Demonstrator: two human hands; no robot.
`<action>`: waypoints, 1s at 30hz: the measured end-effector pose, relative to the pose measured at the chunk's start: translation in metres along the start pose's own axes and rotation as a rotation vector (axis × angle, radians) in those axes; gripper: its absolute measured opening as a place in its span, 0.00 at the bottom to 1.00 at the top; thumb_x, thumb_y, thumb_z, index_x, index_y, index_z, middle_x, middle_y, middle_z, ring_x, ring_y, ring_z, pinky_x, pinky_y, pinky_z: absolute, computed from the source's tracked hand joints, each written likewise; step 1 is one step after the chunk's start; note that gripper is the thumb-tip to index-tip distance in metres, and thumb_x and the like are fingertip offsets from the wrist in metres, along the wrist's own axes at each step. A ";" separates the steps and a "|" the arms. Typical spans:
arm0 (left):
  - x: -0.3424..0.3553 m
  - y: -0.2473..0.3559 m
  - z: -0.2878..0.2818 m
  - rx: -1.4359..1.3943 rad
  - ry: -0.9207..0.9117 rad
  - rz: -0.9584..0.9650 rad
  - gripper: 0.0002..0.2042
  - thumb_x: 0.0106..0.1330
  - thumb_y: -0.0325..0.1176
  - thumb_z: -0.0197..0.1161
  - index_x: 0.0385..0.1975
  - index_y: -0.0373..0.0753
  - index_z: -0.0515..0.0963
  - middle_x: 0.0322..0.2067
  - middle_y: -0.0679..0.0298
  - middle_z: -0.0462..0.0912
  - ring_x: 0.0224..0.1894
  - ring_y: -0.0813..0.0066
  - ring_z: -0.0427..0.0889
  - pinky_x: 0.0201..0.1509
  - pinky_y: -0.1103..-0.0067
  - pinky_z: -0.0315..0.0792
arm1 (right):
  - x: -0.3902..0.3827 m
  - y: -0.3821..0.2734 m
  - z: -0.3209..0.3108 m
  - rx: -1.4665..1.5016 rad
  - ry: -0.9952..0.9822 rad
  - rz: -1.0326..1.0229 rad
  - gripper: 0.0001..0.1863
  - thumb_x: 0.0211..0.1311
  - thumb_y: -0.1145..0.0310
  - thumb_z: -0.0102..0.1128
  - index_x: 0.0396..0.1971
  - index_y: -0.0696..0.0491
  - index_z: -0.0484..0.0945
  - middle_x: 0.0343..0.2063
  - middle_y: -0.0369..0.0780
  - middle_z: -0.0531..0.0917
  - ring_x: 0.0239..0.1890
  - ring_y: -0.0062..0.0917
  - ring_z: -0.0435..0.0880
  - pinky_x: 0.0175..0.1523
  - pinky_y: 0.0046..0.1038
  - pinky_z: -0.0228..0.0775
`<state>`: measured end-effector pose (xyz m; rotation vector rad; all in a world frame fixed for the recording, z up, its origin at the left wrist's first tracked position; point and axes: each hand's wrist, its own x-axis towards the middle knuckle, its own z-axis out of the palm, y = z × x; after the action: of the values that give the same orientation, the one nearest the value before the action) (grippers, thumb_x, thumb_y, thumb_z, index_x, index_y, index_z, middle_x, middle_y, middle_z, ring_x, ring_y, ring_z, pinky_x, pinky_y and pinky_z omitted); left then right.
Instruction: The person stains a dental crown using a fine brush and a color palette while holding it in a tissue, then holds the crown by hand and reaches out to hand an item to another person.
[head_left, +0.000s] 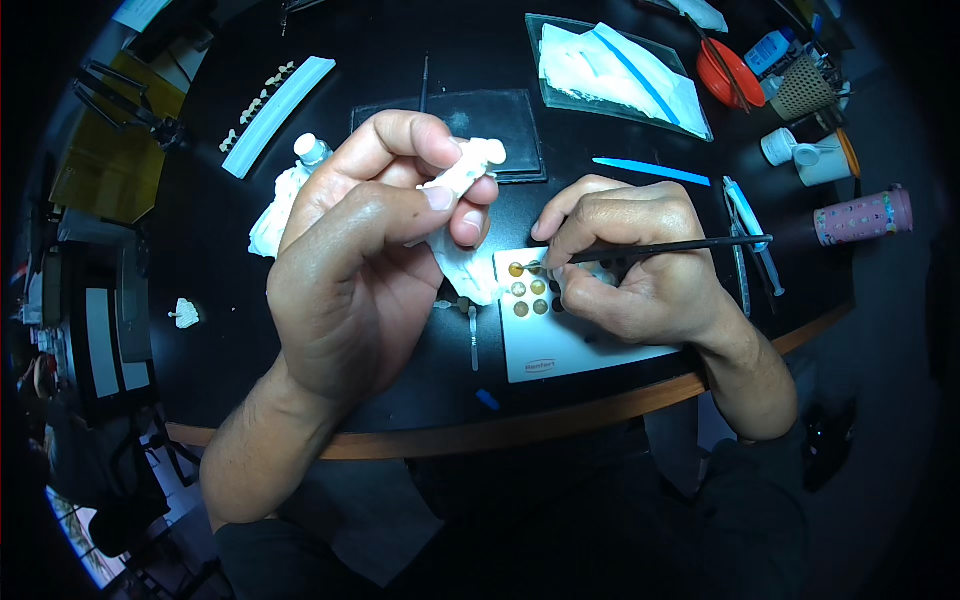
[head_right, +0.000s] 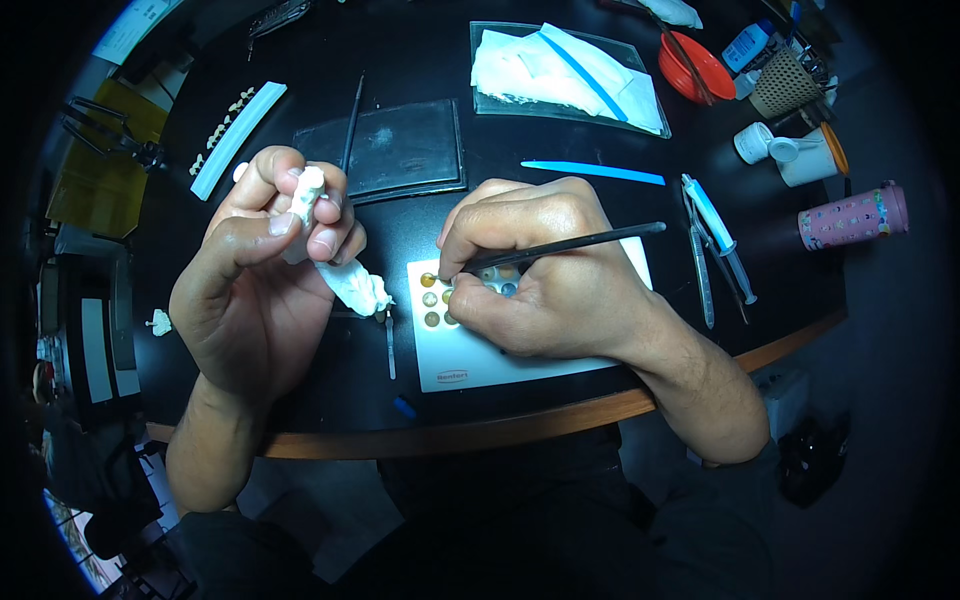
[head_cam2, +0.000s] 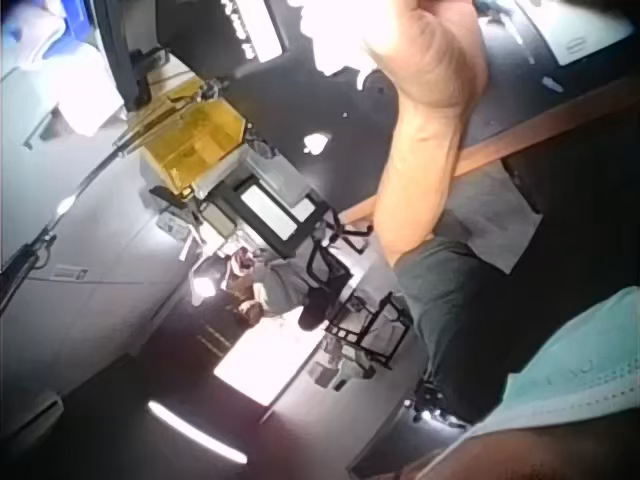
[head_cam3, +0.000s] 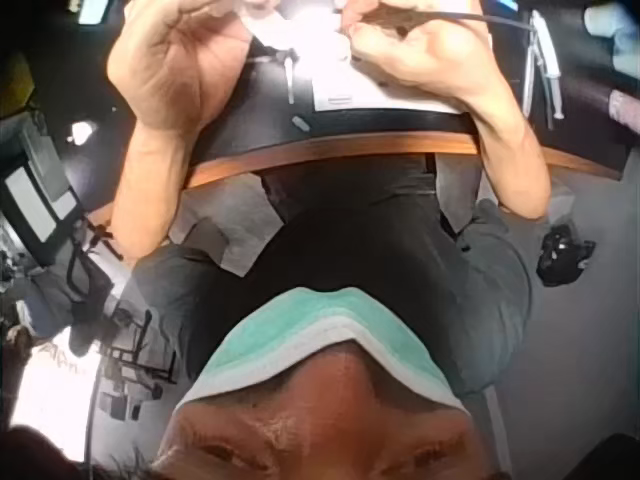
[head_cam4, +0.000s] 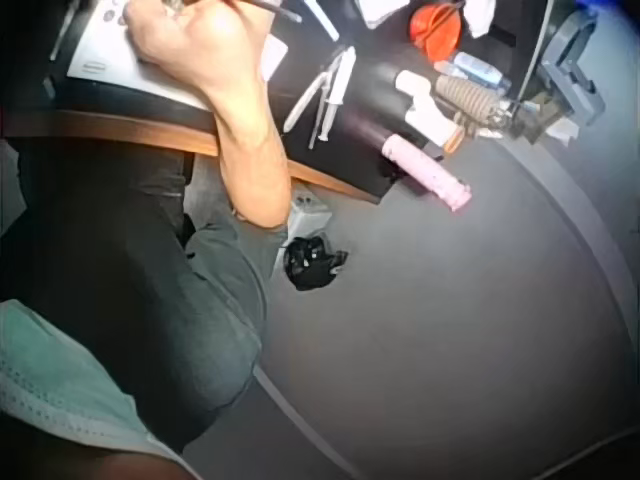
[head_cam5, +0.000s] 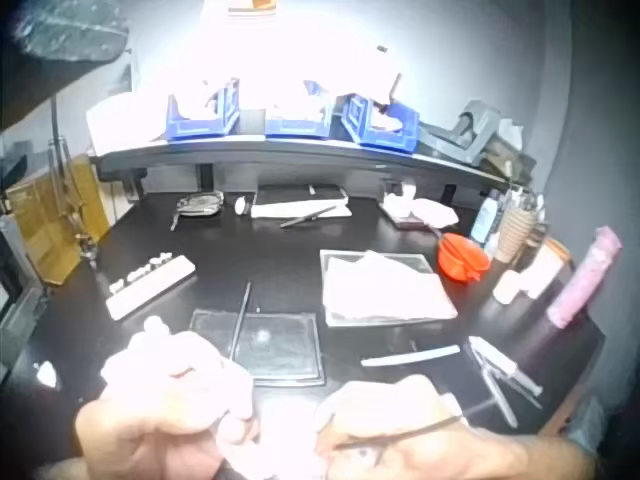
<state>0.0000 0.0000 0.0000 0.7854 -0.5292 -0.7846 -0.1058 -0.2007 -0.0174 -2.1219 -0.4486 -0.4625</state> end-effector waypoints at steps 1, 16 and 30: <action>0.000 0.000 0.001 0.003 0.005 0.004 0.11 0.59 0.29 0.56 0.41 0.37 0.70 0.37 0.58 0.72 0.34 0.78 0.72 0.43 0.78 0.64 | 0.000 0.001 0.000 -0.002 0.004 -0.008 0.02 0.41 0.78 0.62 0.19 0.60 0.82 0.19 0.42 0.84 0.28 0.30 0.86 0.34 0.26 0.78; -0.001 -0.009 -0.003 -0.240 -0.013 -0.086 0.09 0.62 0.23 0.51 0.41 0.32 0.72 0.36 0.55 0.78 0.36 0.76 0.74 0.46 0.79 0.70 | -0.001 -0.015 -0.015 0.175 0.323 -0.063 0.05 0.45 0.81 0.58 0.26 0.64 0.77 0.31 0.48 0.80 0.35 0.27 0.82 0.42 0.26 0.77; -0.010 -0.017 0.007 -0.150 -0.017 -0.107 0.06 0.65 0.23 0.58 0.40 0.35 0.73 0.37 0.59 0.79 0.40 0.75 0.80 0.46 0.79 0.74 | -0.002 -0.049 0.000 0.169 0.466 -0.225 0.06 0.54 0.80 0.53 0.33 0.58 0.70 0.24 0.43 0.76 0.43 0.33 0.72 0.55 0.40 0.76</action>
<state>-0.0178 -0.0030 -0.0100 0.6730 -0.4403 -0.9197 -0.1310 -0.1747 0.0159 -1.7363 -0.4375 -0.9852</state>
